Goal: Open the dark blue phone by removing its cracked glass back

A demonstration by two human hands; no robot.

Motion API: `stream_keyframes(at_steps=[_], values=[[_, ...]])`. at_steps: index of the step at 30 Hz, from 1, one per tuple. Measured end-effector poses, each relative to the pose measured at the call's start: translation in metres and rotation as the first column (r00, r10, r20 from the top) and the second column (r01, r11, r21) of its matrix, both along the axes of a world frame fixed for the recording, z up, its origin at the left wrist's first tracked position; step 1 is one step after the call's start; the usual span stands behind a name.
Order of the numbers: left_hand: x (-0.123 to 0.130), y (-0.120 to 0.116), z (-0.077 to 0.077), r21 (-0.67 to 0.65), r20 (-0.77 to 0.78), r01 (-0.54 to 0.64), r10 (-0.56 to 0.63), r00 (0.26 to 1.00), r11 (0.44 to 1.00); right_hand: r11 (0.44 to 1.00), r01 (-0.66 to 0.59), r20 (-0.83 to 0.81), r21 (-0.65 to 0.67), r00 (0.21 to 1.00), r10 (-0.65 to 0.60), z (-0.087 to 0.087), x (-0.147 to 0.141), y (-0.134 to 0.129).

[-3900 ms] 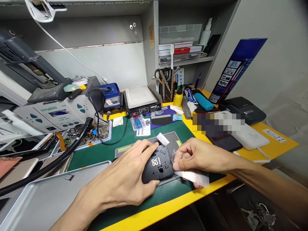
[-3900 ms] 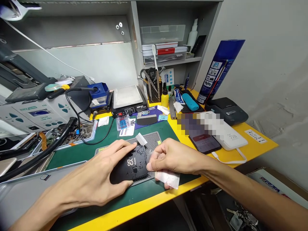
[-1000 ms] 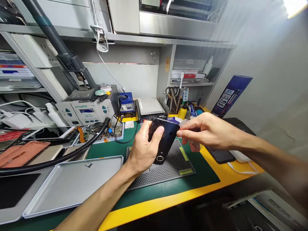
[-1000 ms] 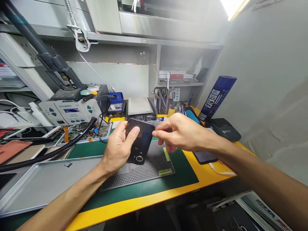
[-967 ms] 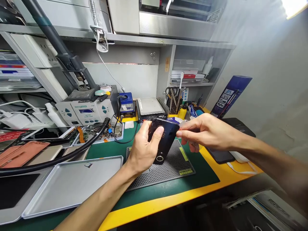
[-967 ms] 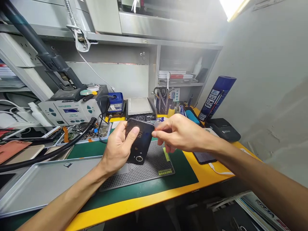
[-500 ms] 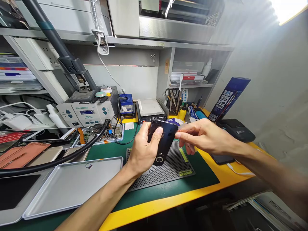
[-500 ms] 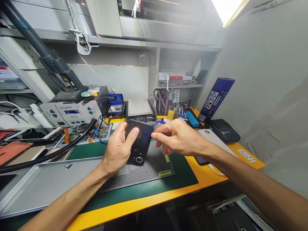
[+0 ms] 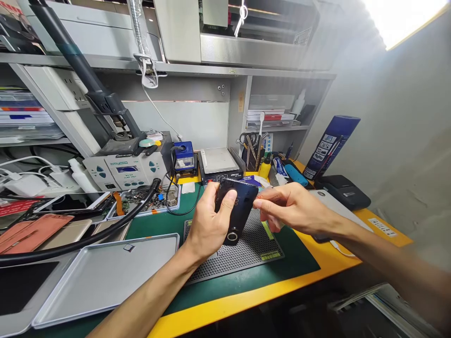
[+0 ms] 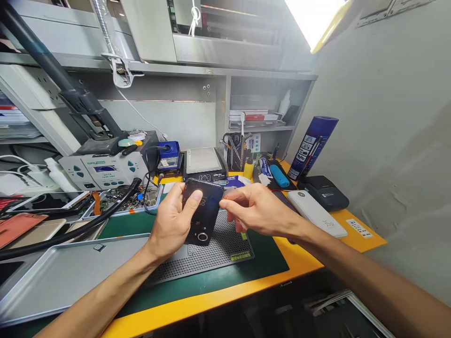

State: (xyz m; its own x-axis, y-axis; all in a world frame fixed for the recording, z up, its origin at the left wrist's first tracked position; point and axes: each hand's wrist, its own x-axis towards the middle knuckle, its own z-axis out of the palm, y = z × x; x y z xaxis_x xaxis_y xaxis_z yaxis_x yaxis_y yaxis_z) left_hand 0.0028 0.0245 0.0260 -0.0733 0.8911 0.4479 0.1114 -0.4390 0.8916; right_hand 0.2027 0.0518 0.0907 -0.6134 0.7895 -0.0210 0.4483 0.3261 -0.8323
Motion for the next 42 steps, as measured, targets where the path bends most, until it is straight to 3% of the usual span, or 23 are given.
stream_keyframes(at_steps=[7,15,30,36,42], values=[[0.0,0.001,-0.002,0.005,0.01,-0.023,0.023,1.0,1.0,0.998,-0.004,-0.003,-0.056,1.0,0.004,0.002,0.002,0.004],[0.0,0.0,-0.001,0.009,-0.003,-0.042,0.042,0.999,0.999,0.999,0.039,0.061,0.013,0.997,-0.04,0.019,0.002,0.011],[-0.001,-0.001,0.002,0.012,-0.028,-0.068,0.068,0.997,0.998,0.986,0.165,-0.206,-0.012,0.965,-0.164,-0.021,-0.007,0.0],[-0.001,0.0,0.002,0.014,-0.052,-0.089,0.09,0.995,0.996,0.983,0.184,-0.201,-0.004,0.963,-0.182,-0.023,-0.009,-0.002],[-0.001,0.0,0.003,0.012,-0.07,-0.094,0.095,0.993,0.995,0.992,0.123,-0.128,0.003,0.984,-0.122,-0.016,-0.008,0.0]])
